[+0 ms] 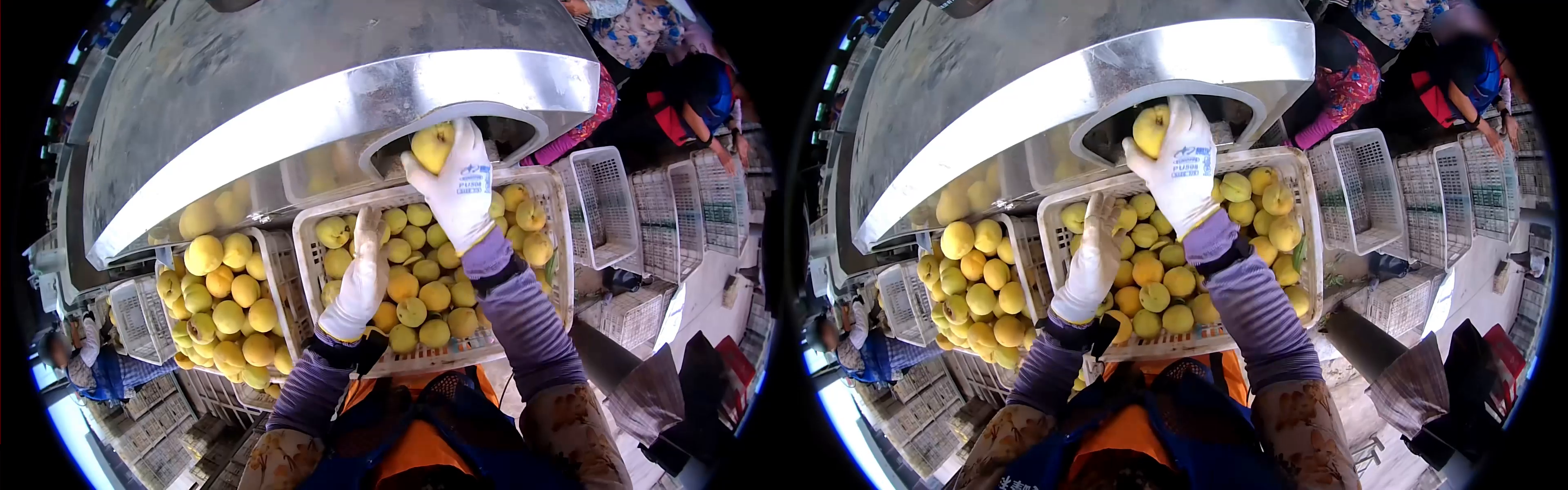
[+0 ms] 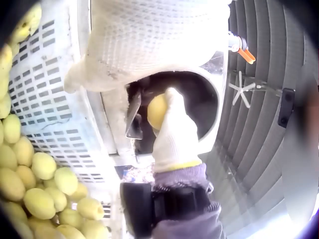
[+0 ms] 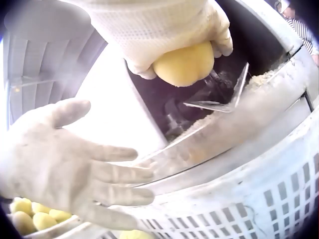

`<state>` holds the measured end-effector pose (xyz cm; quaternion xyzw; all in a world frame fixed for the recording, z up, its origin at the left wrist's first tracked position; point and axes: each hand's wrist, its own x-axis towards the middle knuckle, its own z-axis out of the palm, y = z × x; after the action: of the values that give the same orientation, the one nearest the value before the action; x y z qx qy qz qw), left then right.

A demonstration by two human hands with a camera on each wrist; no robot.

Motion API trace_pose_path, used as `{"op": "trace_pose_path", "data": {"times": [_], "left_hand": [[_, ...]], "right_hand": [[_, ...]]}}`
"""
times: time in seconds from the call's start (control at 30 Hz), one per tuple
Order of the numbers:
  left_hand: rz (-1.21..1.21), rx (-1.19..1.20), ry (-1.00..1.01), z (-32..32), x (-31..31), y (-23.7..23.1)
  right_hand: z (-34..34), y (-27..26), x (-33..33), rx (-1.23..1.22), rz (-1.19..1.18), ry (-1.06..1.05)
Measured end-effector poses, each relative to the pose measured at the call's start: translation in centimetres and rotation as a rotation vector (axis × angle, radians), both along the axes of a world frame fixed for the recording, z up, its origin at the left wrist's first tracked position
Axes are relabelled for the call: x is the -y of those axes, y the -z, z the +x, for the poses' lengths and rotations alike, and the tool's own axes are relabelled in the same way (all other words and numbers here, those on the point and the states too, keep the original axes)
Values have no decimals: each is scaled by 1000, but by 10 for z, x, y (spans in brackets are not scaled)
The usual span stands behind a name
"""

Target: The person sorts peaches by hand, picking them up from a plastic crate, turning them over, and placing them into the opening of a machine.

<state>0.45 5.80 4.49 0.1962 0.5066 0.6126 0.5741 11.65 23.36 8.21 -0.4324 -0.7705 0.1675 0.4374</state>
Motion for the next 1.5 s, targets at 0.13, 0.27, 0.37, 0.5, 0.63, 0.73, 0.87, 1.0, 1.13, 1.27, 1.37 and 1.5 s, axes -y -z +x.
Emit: {"op": "trace_pose_path", "data": {"times": [0.13,0.27,0.37,0.5,0.63,0.73,0.87,1.0,1.13,1.27,1.37,1.5], "left_hand": [[6,-837,379,1,40,37],[-84,-1314,886,22,50,23],[-17,-1529,1272,30,65,49],[6,-1609,1423,36,58,55],[-86,-1490,1233,31,49,49],[-250,-1303,671,28,43,60],[-187,287,87,21,20,54],[-19,461,-149,73,-7,-12],[86,472,-111,52,-19,-61],[47,476,-109,20,-20,-44],[21,456,-13,20,-5,-39],[122,477,152,-2,-4,-34]], "right_hand": [[-15,13,-40,77,-10,34],[20,-62,-24,-17,-316,-129],[66,-3,19,-41,-196,-3],[116,99,20,843,-410,59],[100,166,-6,1236,-417,80],[104,159,-6,1125,-445,69],[118,84,25,342,-723,-108],[100,30,99,-64,-489,-337],[91,-41,80,-93,-305,-302],[46,-38,37,-20,-110,-50],[20,18,19,213,-8,70],[-1,30,7,192,4,138]]}}
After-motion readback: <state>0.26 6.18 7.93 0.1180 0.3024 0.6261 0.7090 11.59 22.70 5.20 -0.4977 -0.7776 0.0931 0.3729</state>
